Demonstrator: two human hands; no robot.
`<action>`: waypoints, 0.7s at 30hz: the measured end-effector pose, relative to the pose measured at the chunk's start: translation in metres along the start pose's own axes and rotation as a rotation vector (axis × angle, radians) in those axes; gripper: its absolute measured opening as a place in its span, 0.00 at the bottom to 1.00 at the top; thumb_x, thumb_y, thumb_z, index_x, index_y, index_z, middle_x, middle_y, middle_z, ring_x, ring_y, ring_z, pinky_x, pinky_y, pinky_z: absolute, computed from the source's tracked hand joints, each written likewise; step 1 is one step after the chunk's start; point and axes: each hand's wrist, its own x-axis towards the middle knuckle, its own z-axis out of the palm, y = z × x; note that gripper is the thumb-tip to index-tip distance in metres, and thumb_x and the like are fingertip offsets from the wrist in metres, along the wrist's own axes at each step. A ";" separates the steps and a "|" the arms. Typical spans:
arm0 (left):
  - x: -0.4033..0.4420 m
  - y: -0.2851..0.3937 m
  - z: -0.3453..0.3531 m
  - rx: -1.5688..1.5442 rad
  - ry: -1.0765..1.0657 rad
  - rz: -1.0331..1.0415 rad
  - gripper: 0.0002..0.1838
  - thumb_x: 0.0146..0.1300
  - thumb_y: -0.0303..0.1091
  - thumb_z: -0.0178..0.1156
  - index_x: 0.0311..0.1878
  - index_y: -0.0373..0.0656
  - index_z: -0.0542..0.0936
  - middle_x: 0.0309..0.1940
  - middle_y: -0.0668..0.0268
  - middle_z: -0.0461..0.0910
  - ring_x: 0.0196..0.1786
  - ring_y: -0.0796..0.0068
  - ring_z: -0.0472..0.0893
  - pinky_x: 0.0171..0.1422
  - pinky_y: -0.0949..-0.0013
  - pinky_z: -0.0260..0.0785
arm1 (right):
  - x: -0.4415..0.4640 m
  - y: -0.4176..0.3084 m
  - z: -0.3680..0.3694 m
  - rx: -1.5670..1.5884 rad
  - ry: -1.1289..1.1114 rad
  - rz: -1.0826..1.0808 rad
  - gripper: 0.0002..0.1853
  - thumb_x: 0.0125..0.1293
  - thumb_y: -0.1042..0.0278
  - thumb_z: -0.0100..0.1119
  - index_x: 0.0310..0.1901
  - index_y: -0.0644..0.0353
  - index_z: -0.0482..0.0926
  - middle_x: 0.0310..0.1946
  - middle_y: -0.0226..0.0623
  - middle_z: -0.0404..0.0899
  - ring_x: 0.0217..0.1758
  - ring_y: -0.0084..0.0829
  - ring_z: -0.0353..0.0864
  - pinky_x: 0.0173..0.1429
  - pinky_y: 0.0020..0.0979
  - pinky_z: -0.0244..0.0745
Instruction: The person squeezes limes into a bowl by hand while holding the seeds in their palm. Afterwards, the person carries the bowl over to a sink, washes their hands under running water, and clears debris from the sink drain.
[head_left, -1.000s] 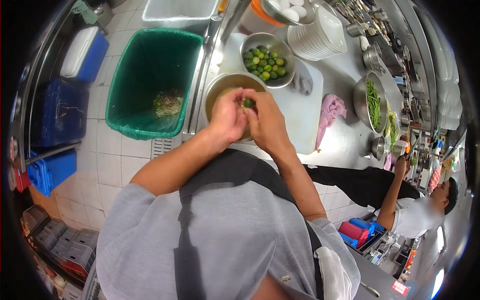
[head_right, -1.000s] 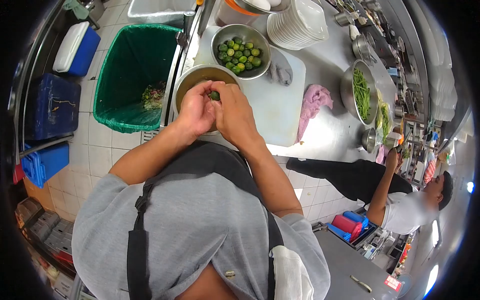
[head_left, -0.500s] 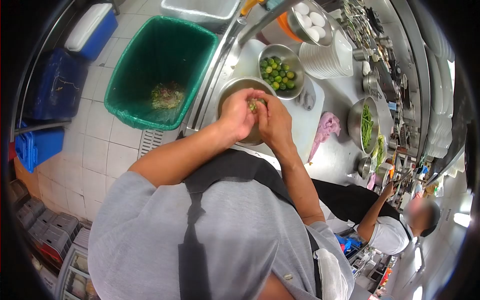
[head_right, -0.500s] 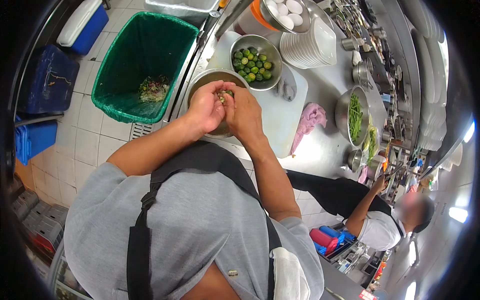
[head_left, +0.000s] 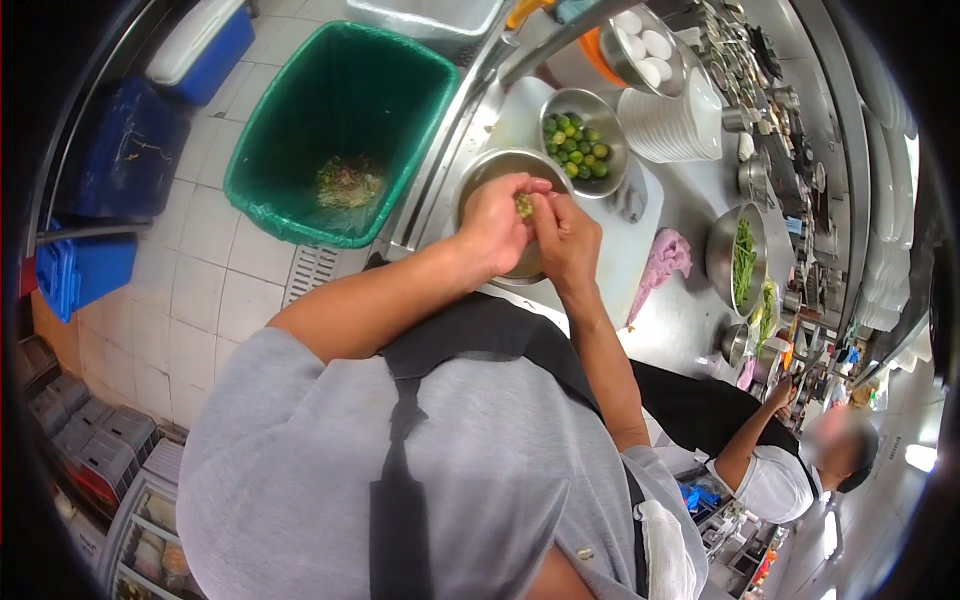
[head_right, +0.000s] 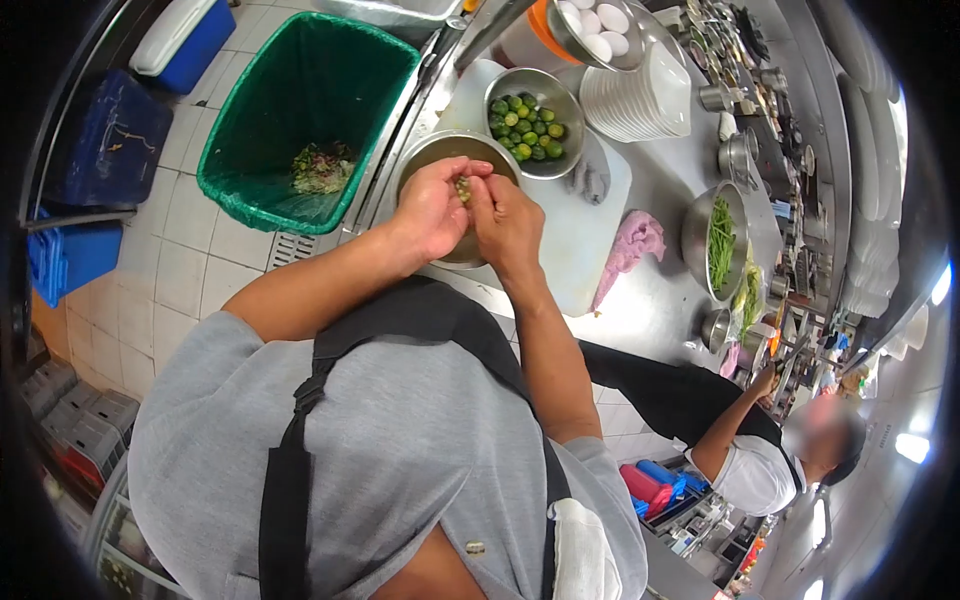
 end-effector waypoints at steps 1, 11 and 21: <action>-0.003 0.000 0.002 0.003 0.023 0.005 0.14 0.71 0.37 0.48 0.40 0.37 0.79 0.39 0.61 0.79 0.46 0.68 0.78 0.54 0.64 0.72 | -0.001 0.004 0.002 0.009 0.013 -0.005 0.11 0.68 0.63 0.60 0.34 0.63 0.80 0.24 0.42 0.81 0.25 0.32 0.78 0.32 0.32 0.72; 0.006 0.003 -0.009 -0.067 -0.078 -0.024 0.13 0.72 0.37 0.46 0.43 0.39 0.76 0.40 0.60 0.78 0.42 0.67 0.79 0.47 0.64 0.73 | 0.010 -0.018 -0.020 0.303 -0.012 0.064 0.07 0.62 0.74 0.64 0.42 0.63 0.81 0.29 0.34 0.79 0.27 0.24 0.72 0.35 0.27 0.70; 0.006 0.003 -0.006 -0.041 -0.033 -0.035 0.15 0.74 0.39 0.44 0.45 0.38 0.76 0.41 0.60 0.78 0.45 0.68 0.79 0.51 0.63 0.73 | 0.010 -0.002 -0.003 0.236 -0.051 0.193 0.13 0.68 0.61 0.61 0.35 0.65 0.79 0.22 0.39 0.79 0.23 0.27 0.77 0.30 0.31 0.71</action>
